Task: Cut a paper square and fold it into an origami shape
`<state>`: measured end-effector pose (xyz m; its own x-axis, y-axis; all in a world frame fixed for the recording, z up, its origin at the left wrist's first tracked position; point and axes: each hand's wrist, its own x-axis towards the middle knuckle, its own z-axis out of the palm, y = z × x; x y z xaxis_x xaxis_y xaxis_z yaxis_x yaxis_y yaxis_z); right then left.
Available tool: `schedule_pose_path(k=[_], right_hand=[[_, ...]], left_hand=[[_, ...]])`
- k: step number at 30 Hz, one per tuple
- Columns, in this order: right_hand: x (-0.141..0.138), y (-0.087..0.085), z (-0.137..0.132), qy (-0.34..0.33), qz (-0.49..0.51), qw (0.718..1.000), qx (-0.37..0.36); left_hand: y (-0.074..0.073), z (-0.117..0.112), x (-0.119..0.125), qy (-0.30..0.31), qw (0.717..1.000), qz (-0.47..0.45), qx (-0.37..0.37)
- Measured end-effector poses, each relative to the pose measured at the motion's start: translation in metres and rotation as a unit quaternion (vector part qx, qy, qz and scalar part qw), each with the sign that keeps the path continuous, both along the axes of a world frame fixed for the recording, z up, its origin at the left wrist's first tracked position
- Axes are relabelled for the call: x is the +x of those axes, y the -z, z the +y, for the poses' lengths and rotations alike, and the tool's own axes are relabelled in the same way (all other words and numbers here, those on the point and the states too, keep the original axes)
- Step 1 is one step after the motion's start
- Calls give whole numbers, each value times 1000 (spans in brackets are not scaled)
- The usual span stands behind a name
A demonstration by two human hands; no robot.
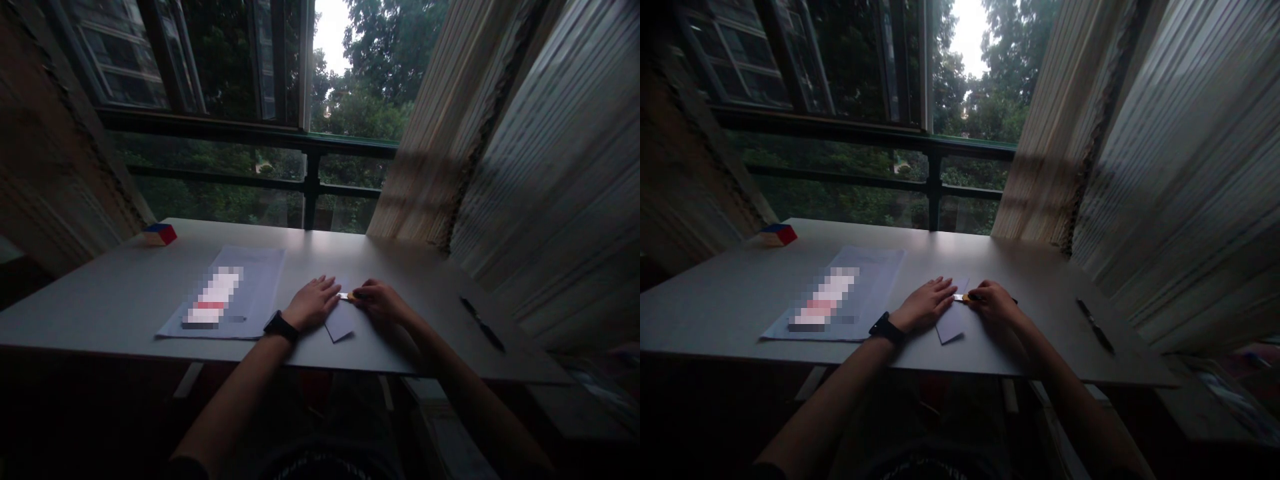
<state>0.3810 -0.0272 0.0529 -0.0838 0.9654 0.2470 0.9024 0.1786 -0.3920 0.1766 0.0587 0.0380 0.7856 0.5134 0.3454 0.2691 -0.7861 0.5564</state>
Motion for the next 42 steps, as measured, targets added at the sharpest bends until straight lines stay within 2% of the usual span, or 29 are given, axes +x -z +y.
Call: schedule_pose_path(k=[4, 7, 12, 18, 24, 28, 35, 42], right_hand=[[1, -2, -9, 16, -6, 1000, -2], [-3, -3, -18, 19, -20, 1000, -1], [-14, -4, -33, -1, -14, 1000, 1], [-16, -2, -43, 3, 7, 1000, -3], [-13, -5, -45, 2, 16, 1000, -1], [-9, -6, -43, 5, 4, 1000, -4], [-5, -9, -40, 17, -17, 1000, -4], [-8, -3, -44, 13, -13, 1000, 4]], left_hand=[[6, 1, 0, -33, 999, -13, 21], [6, -2, 0, -80, 996, -13, 28], [-3, -8, 1, -149, 983, 42, 98], [-12, -9, 1, -201, 958, 103, 178], [-15, -3, -2, -268, 939, 134, 169], [-17, -5, -3, -288, 934, 148, 152], [-17, -9, -3, -300, 924, 156, 177], [-13, -6, -3, -303, 927, 138, 171]])
